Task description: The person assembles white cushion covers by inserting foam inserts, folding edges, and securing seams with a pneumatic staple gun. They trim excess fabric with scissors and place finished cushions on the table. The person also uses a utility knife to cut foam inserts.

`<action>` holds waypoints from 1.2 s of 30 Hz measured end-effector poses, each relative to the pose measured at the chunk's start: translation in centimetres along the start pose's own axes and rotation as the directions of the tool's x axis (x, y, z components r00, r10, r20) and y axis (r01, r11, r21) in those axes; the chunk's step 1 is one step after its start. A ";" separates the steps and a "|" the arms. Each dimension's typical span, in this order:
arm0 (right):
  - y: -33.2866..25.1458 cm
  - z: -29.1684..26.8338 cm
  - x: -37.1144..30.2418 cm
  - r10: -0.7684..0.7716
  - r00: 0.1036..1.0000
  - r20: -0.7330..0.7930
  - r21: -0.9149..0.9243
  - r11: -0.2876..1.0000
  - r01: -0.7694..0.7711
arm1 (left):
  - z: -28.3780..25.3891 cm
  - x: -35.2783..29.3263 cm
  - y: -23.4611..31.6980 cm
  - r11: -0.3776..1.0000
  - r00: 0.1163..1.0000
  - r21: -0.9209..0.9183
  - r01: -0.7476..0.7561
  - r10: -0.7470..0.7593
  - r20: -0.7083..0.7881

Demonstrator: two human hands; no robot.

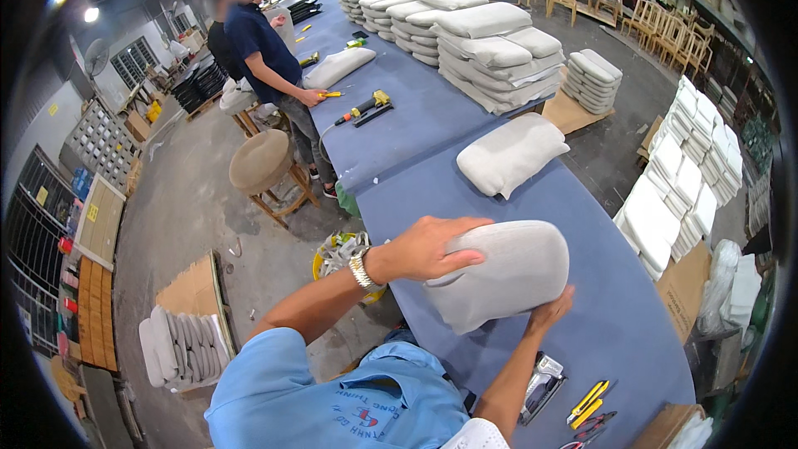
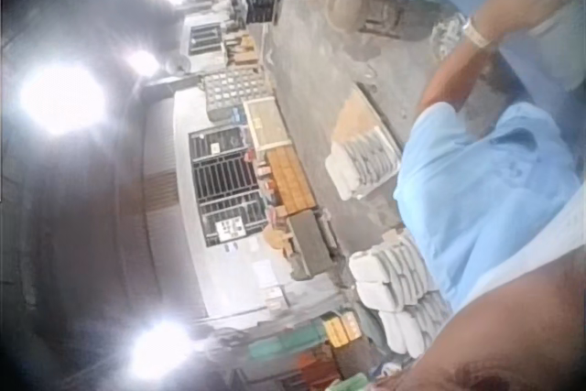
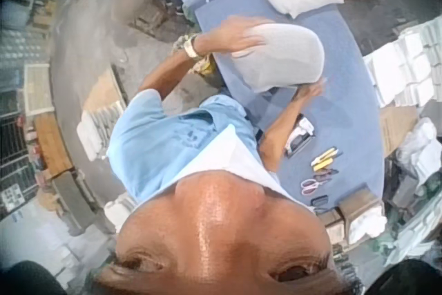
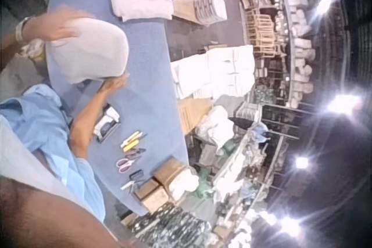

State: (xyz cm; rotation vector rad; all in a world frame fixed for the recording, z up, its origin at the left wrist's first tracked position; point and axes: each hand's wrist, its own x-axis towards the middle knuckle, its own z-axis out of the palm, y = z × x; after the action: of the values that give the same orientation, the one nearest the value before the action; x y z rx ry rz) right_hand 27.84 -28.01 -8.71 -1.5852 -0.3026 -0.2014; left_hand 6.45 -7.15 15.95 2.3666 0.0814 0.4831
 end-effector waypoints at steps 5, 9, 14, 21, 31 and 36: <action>6.3 -0.4 -5.3 0.047 0.990 -0.136 -0.054 0.997 -0.055 | -2.8 -4.0 -4.9 0.989 0.996 -0.120 0.085 -0.084 0.013; 8.1 0.9 -6.7 0.160 0.963 -0.215 0.033 0.987 -0.157 | -3.6 -6.7 -8.7 0.950 0.993 -0.302 0.083 -0.104 -0.055; 9.3 1.0 -5.5 0.320 0.936 -0.144 0.146 0.943 -0.300 | -4.5 -7.0 -14.5 0.932 0.984 -0.346 0.110 -0.150 -0.092; 4.6 4.2 -12.5 0.611 0.791 -0.036 0.586 0.654 -0.478 | -3.4 -5.7 -25.0 0.757 0.874 -0.520 0.395 -0.484 -0.041; -27.3 -3.6 -1.4 -0.129 0.972 0.198 -0.220 0.960 0.173 | 13.4 -10.1 -24.0 -0.089 0.460 -0.512 0.854 -0.329 0.825; -26.5 -1.6 0.6 0.027 0.994 0.109 -0.507 0.861 0.032 | 17.4 -10.7 -25.6 0.353 0.335 -0.301 0.886 -0.038 0.941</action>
State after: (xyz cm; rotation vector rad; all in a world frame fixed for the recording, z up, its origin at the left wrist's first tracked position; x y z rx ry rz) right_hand 20.14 -29.08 16.69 -2.1286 -0.3586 -0.2041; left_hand 4.81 -1.11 -16.19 1.1767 0.1827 -0.8913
